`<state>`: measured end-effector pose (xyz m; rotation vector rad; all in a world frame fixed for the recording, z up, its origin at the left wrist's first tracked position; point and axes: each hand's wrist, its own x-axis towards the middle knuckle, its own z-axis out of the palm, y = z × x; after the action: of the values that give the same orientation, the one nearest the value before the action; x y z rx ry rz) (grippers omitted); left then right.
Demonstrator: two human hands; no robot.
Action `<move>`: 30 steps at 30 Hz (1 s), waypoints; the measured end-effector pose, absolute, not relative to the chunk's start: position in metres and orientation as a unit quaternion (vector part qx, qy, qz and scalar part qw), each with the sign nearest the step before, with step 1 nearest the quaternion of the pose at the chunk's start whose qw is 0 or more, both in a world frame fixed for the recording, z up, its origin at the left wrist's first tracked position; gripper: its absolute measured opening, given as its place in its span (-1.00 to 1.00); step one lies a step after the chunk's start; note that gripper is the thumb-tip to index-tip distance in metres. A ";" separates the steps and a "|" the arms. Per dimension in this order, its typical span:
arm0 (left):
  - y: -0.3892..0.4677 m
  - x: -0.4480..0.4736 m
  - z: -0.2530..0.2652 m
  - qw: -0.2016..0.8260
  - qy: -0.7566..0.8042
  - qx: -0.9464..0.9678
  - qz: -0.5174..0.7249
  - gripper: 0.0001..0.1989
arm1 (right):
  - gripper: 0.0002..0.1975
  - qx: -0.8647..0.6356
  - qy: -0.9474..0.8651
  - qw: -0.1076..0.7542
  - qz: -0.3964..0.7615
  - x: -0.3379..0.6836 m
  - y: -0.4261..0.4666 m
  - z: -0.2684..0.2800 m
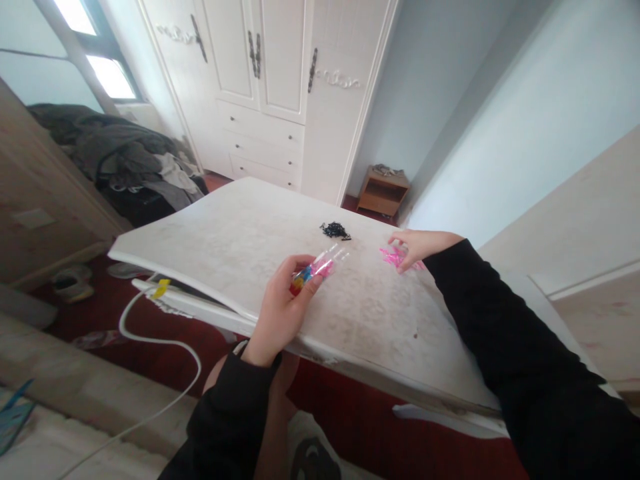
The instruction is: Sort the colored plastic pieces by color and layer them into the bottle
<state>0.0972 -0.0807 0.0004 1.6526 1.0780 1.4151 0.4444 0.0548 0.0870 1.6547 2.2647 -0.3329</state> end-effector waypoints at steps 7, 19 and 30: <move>-0.080 0.097 -0.001 0.351 0.419 0.635 0.546 -0.74 | -0.79 0.553 0.804 0.161 -0.147 0.438 0.054 0.082; -0.080 0.096 -0.001 0.357 0.414 0.633 0.548 -0.74 | -0.94 0.536 0.817 0.108 -0.185 0.434 0.054 0.092; -0.081 0.097 0.000 0.349 0.419 0.637 0.545 -0.74 | -0.90 0.421 0.833 -0.060 -0.353 0.404 0.038 0.107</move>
<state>0.0969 -0.0809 0.0000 1.6506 1.0857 1.4125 0.4038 0.0377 0.1066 1.3758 2.7235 -1.1527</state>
